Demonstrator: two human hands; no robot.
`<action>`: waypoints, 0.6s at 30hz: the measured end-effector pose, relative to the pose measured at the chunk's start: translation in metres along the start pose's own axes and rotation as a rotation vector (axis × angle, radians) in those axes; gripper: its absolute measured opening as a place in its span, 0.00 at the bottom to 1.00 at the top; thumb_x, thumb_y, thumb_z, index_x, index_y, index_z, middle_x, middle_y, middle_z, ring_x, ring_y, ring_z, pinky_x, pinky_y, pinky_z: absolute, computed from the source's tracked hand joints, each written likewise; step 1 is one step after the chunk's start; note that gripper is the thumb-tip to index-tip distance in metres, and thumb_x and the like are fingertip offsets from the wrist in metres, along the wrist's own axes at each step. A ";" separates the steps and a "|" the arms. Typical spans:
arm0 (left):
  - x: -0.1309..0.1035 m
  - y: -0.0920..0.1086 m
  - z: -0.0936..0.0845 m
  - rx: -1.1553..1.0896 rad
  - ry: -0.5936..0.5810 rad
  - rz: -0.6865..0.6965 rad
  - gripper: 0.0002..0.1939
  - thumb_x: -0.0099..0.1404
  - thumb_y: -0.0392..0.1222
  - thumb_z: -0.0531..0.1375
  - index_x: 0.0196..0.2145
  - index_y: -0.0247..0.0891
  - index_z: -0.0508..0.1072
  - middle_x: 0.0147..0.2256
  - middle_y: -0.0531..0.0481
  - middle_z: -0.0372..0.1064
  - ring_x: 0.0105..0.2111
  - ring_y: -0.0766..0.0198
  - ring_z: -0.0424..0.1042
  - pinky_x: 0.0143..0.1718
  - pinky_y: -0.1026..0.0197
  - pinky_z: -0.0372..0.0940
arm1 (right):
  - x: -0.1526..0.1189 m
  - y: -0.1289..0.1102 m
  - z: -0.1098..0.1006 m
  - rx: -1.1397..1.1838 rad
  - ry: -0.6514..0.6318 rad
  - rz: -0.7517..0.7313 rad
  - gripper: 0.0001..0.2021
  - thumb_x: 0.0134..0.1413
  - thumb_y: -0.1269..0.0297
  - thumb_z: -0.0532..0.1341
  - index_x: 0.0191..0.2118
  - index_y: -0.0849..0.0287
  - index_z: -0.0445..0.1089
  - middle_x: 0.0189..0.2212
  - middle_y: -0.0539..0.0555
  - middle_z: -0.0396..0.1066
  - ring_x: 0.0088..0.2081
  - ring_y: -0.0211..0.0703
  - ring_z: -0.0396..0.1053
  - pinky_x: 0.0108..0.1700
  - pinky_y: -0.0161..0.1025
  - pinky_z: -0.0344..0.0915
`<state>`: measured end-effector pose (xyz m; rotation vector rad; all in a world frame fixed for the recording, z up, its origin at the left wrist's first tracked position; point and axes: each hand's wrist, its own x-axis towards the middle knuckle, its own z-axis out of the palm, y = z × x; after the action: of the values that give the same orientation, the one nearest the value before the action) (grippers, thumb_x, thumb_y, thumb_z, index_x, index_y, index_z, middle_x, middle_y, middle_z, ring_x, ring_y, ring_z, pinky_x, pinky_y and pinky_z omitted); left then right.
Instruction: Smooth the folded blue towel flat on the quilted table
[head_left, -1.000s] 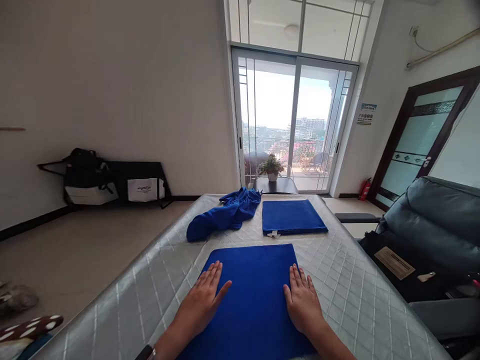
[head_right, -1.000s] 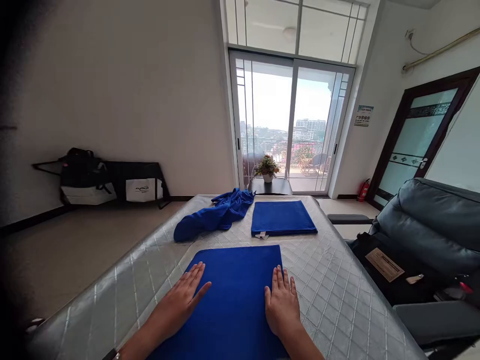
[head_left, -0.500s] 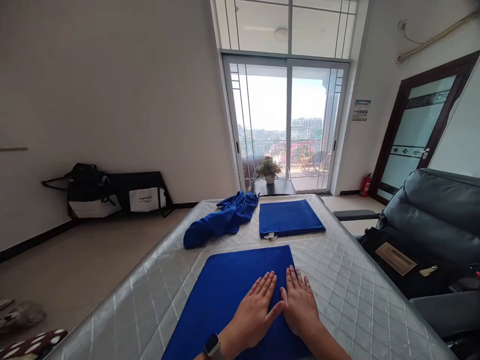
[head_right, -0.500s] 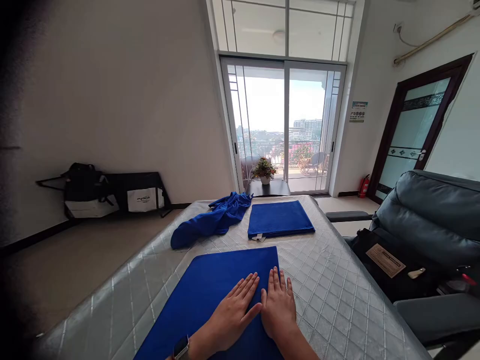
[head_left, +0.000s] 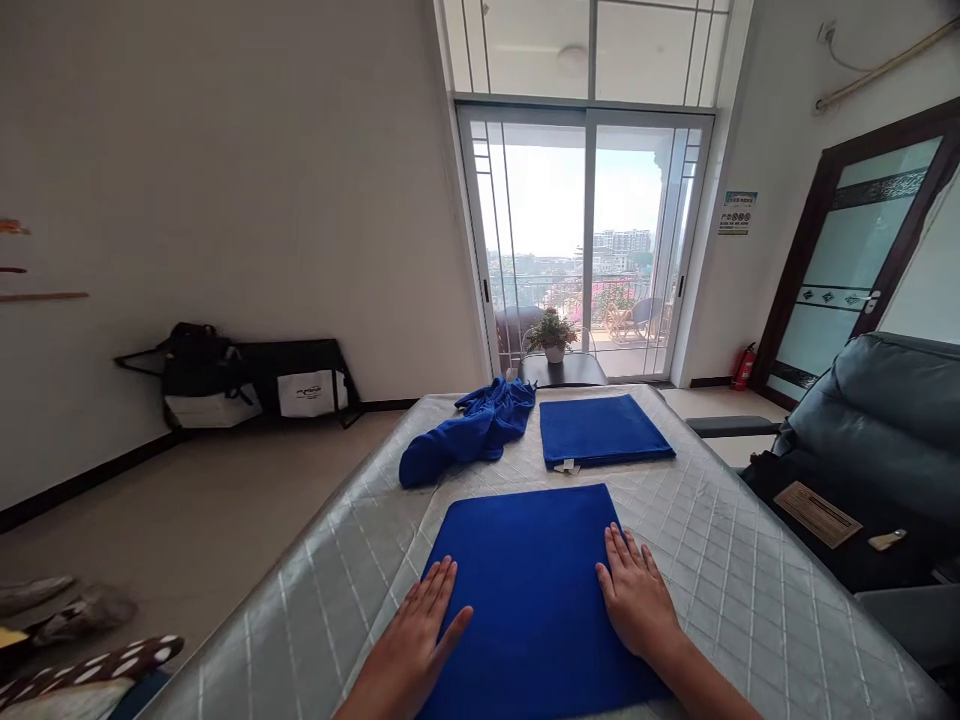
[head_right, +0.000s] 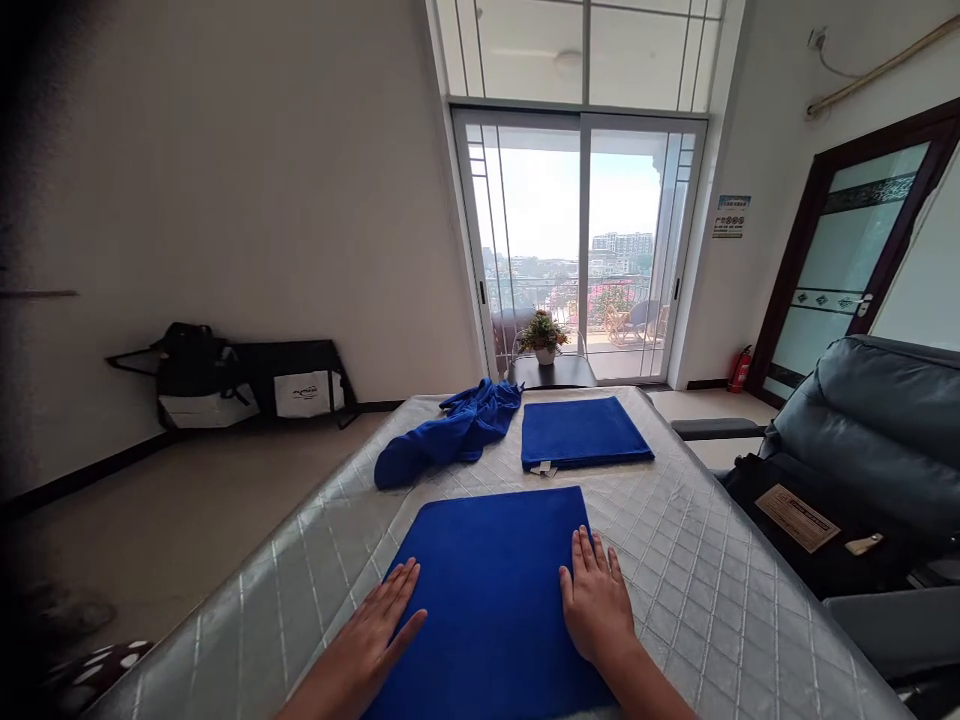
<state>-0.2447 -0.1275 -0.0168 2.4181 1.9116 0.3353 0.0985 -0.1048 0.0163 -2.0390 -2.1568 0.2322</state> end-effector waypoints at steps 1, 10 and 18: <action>0.000 -0.001 0.001 -0.005 -0.001 0.002 0.35 0.73 0.61 0.42 0.69 0.40 0.40 0.69 0.47 0.40 0.68 0.52 0.45 0.66 0.44 0.50 | 0.000 0.000 0.000 -0.010 -0.001 0.003 0.31 0.67 0.54 0.38 0.71 0.62 0.41 0.71 0.51 0.36 0.71 0.44 0.33 0.69 0.48 0.32; 0.001 0.011 -0.012 -0.061 -0.041 -0.010 0.41 0.71 0.64 0.41 0.69 0.31 0.44 0.70 0.43 0.38 0.69 0.52 0.41 0.68 0.43 0.45 | -0.006 -0.003 -0.012 -0.068 -0.033 -0.020 0.32 0.67 0.51 0.36 0.71 0.62 0.39 0.71 0.50 0.35 0.71 0.44 0.33 0.69 0.47 0.33; 0.003 0.005 0.000 -0.063 0.007 -0.010 0.41 0.70 0.65 0.43 0.69 0.34 0.46 0.69 0.43 0.40 0.69 0.52 0.43 0.68 0.45 0.46 | -0.051 -0.002 -0.008 -0.076 -0.079 0.011 0.34 0.66 0.47 0.37 0.71 0.60 0.39 0.71 0.49 0.34 0.71 0.45 0.32 0.70 0.48 0.34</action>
<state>-0.2390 -0.1259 -0.0154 2.3706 1.8855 0.3973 0.1007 -0.1554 0.0239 -2.1172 -2.2338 0.2393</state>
